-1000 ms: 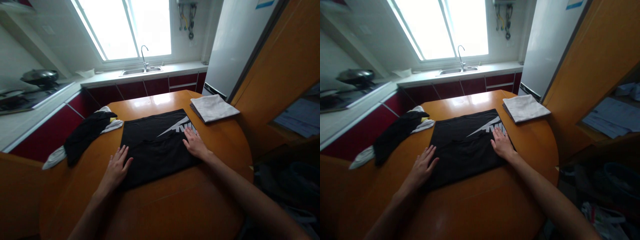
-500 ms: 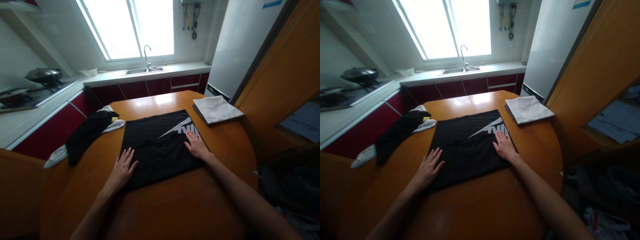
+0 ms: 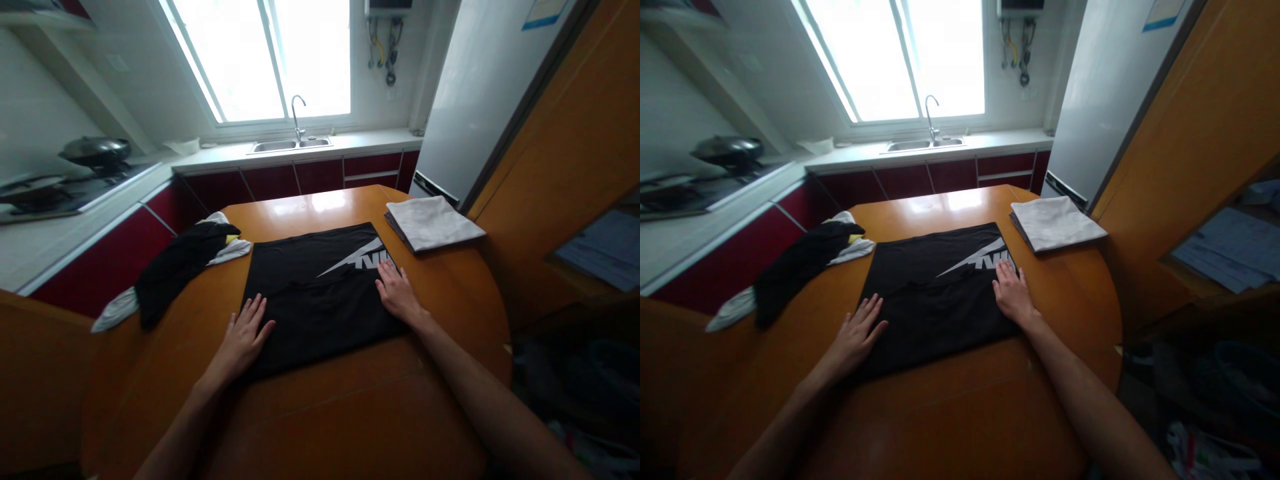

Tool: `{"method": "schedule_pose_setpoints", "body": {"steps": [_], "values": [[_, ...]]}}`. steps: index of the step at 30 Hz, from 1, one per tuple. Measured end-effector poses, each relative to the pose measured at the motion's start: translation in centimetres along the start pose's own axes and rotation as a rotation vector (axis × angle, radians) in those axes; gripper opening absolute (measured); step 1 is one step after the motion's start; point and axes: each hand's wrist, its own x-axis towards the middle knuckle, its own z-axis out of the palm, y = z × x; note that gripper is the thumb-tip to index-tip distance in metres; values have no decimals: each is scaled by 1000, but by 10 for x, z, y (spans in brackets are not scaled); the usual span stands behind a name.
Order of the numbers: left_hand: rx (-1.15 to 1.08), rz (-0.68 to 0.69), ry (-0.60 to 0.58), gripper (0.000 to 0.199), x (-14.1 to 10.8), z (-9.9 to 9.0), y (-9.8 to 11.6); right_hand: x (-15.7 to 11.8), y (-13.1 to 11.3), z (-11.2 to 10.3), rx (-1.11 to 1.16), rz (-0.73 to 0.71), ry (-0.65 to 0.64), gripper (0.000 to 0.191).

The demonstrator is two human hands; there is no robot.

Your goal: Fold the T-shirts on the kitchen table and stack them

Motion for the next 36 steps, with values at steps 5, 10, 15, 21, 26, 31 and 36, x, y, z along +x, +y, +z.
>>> {"method": "schedule_pose_setpoints", "body": {"steps": [5,10,15,21,26,31,36], "values": [[-178,49,146,67,-7,-32,-6,-4,13,-21,199,-43,205,48],[-289,186,170,50,-46,-68,-17,-35,46,-46,318,-239,321,37],[-306,293,144,25,-96,-71,-14,-76,72,-51,235,-458,226,31],[-297,305,182,26,-131,-61,5,-98,84,-42,94,-589,167,36],[-194,324,230,24,-137,-63,8,-101,81,-40,26,-624,104,49],[-133,401,154,33,-133,-63,1,-97,69,-47,-134,-741,114,34],[-112,394,118,39,-129,-58,-2,-94,60,-52,-238,-817,108,27]]}}
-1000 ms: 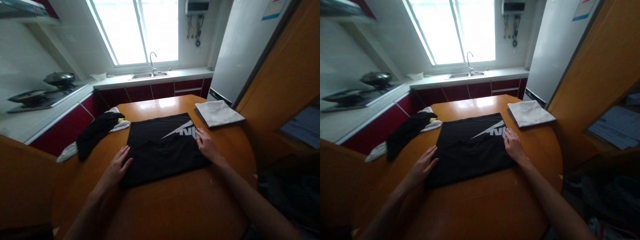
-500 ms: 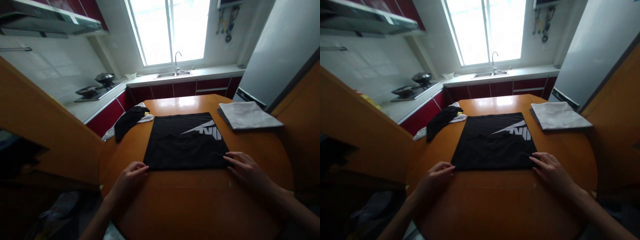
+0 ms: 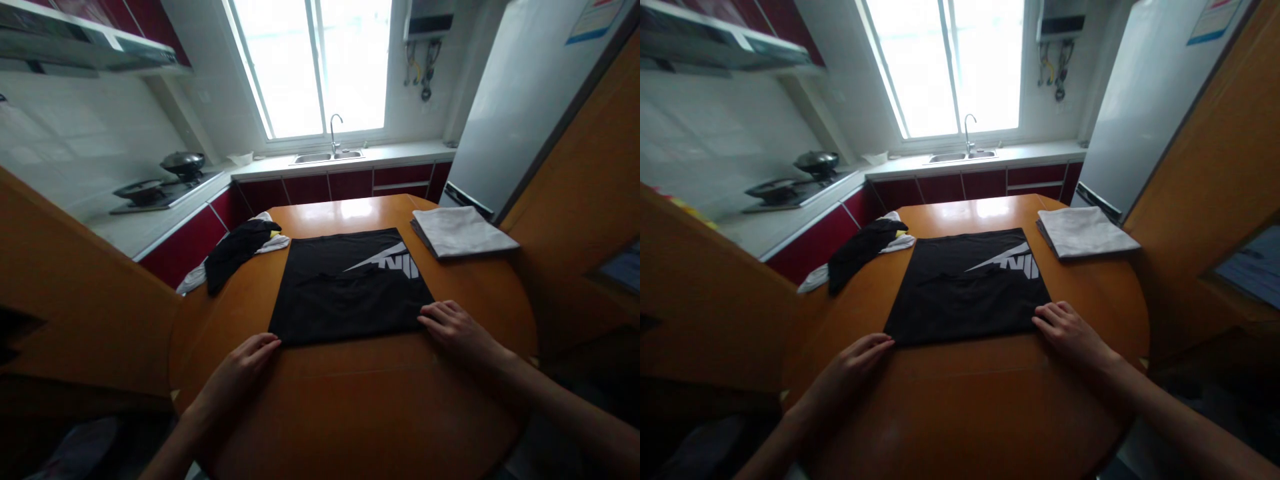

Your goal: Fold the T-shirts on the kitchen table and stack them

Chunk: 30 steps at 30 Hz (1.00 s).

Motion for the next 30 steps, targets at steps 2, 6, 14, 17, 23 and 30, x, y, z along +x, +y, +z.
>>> {"method": "schedule_pose_setpoints", "body": {"steps": [2,6,14,17,23,30], "values": [[1,-12,-10,40,1,1,-1,2,-1,0,-17,10,-31,27],[15,-24,-42,40,5,-1,-2,5,-3,-2,-55,52,-66,26],[-24,-16,-7,30,15,5,-7,8,-2,1,-60,83,-47,24],[-39,0,16,27,19,4,-5,5,3,4,-26,68,-5,23],[-85,27,60,25,21,-2,0,-4,7,4,10,-2,114,23],[-117,56,151,23,0,-10,10,-18,-3,-18,86,1,182,21]]}}
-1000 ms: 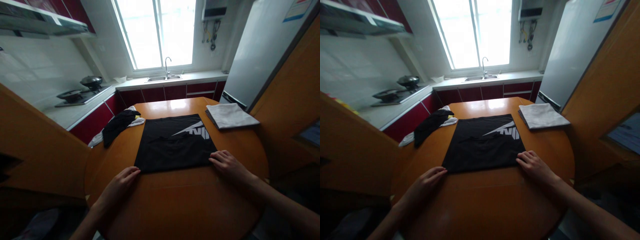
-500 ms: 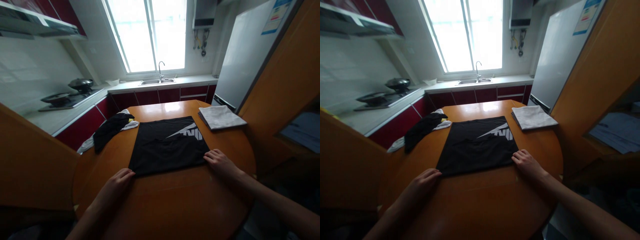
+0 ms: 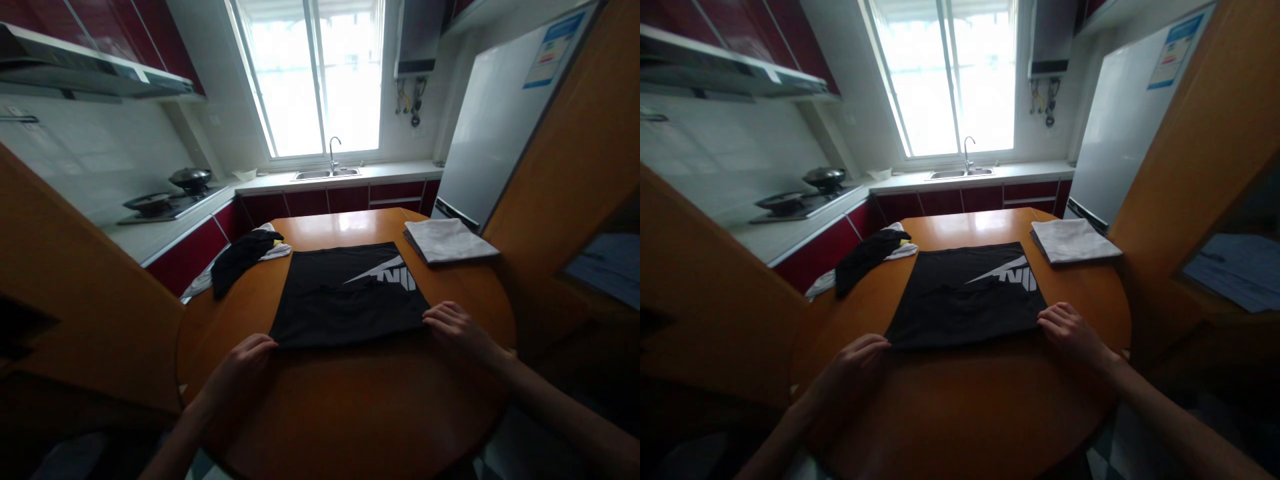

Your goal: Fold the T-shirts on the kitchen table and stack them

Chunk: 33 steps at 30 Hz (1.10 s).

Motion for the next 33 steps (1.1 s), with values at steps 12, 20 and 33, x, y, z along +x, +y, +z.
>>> {"method": "schedule_pose_setpoints", "body": {"steps": [12,20,33], "values": [[-179,-107,-44,18,-22,-57,61,-16,-39,-73,387,195,-30,15],[-357,-256,165,12,-20,-56,50,1,-36,-87,519,389,83,17],[-339,-464,261,24,94,-27,-40,102,60,-19,552,689,113,25]]}}
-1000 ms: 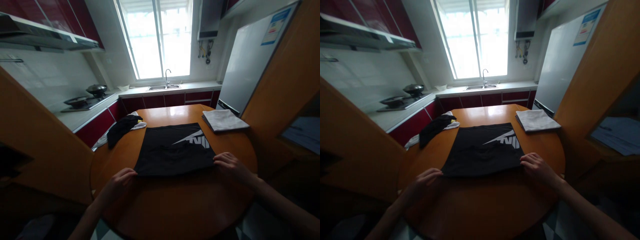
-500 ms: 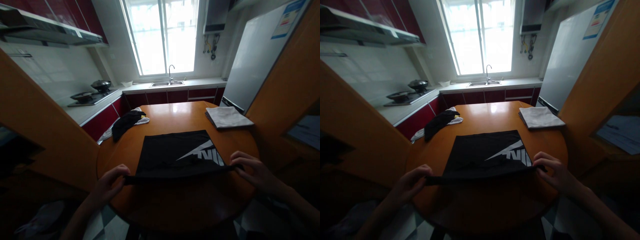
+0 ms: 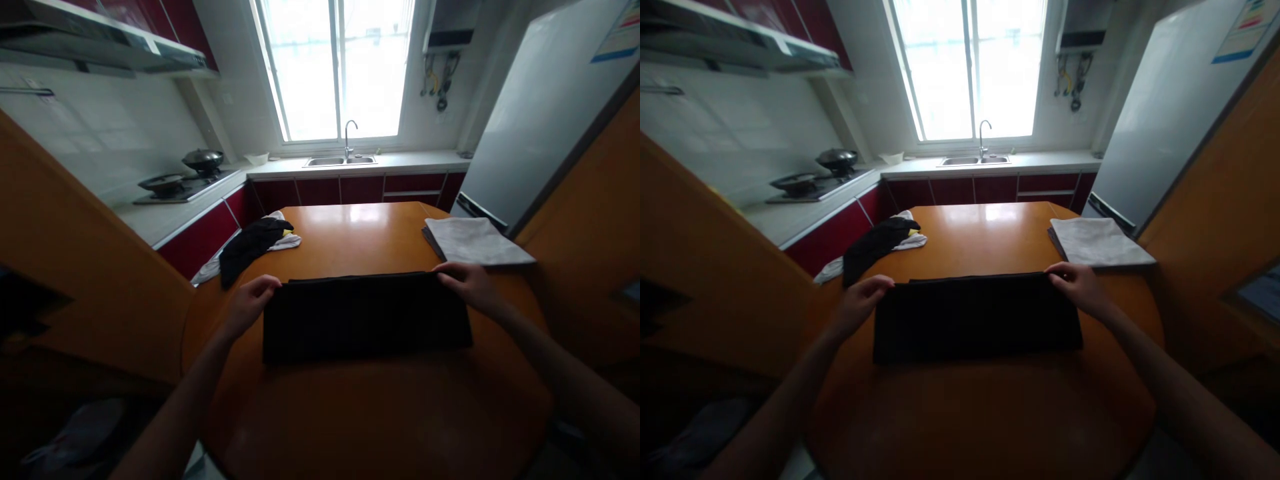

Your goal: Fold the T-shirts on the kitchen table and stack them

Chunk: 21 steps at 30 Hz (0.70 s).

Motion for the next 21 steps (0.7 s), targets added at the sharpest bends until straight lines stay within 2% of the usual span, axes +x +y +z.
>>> {"method": "schedule_pose_setpoints", "body": {"steps": [4,8,15,21], "values": [[69,-67,-118,27,30,22,-24,37,34,33,40,64,-62,25],[58,-138,-190,30,41,39,-49,50,64,60,40,122,-107,22],[48,-140,-202,32,54,37,-62,57,80,59,31,153,-118,25],[106,-132,-208,31,61,48,-75,65,88,69,-14,162,-131,24]]}}
